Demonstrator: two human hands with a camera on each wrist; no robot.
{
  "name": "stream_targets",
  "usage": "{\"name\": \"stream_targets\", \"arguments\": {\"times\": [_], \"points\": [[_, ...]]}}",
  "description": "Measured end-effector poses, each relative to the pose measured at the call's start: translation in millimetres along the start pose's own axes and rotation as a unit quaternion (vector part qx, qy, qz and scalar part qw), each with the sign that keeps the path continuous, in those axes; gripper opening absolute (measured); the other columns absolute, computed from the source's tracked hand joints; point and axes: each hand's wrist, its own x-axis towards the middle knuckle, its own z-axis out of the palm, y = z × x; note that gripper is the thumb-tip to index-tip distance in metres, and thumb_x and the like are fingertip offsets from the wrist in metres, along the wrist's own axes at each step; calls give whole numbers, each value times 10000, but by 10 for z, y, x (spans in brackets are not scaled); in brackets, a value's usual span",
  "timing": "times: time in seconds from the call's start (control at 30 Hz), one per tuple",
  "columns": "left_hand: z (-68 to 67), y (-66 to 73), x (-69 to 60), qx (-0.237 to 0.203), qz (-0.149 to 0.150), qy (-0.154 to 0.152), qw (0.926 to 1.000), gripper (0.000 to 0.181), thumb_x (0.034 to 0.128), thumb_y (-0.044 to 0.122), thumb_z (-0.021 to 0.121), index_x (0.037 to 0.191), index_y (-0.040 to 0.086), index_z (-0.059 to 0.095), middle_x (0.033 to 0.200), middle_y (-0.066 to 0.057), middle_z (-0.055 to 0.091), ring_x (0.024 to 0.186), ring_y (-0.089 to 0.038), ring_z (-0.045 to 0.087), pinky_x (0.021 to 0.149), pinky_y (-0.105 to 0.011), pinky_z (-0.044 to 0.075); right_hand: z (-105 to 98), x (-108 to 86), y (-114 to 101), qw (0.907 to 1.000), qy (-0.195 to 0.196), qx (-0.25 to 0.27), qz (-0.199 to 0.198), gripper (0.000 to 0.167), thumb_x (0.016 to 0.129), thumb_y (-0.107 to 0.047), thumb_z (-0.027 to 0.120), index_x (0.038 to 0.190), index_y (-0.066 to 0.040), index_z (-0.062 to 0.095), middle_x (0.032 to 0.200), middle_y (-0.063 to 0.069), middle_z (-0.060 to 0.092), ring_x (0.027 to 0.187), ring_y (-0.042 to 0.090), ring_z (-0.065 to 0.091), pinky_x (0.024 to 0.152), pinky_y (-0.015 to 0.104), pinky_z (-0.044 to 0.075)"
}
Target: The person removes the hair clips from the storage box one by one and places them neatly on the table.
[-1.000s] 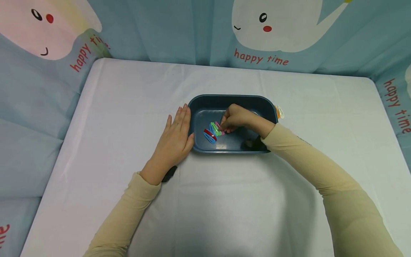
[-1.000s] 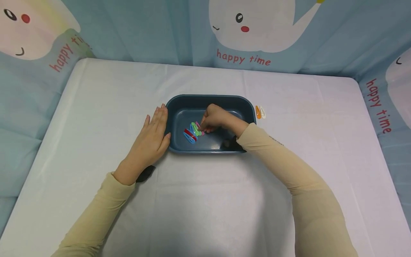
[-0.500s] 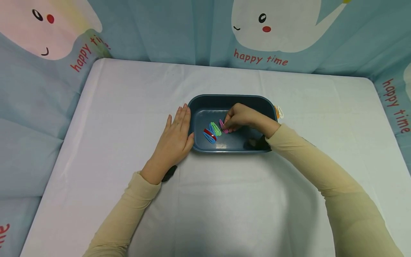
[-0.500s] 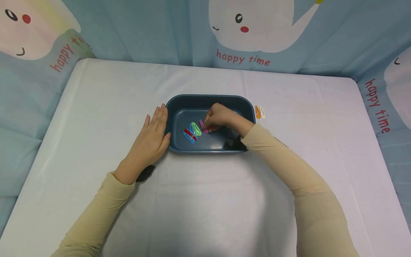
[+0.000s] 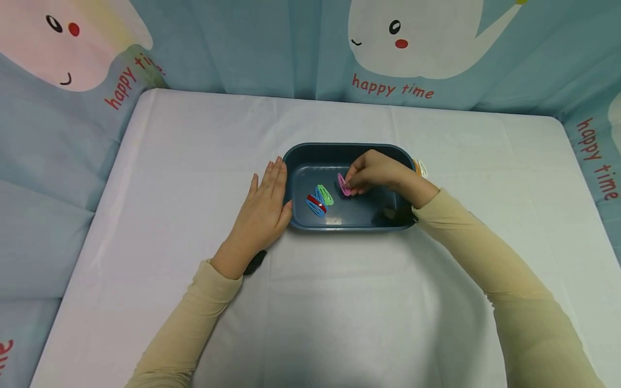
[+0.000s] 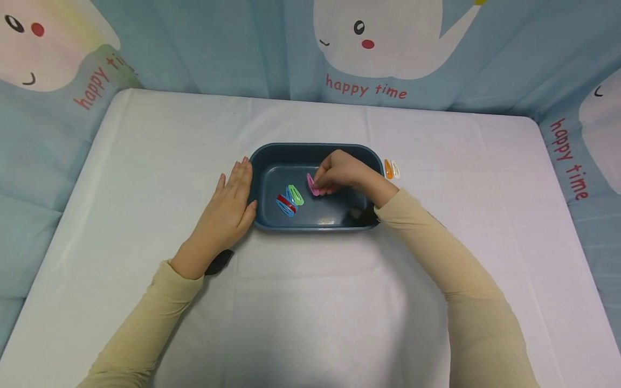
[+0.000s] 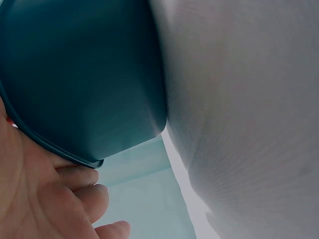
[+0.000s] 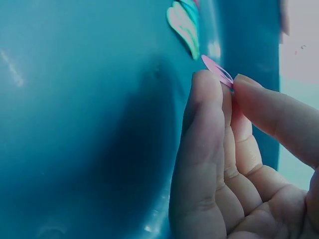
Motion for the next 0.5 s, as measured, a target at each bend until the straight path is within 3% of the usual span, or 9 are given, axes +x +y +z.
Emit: {"name": "stream_targets", "arguments": {"times": [0.5], "points": [[0,-1,5,0,-24,-37,10000,652,956,240,369,1476,-75,136,1552,-188,102,1427,-310,105,1108,-534,91,-141,-221,-7,9980,330,318,-441,128,871,-46,606,869,74,651,782,101,675,710,266,628,714,366,542]]}}
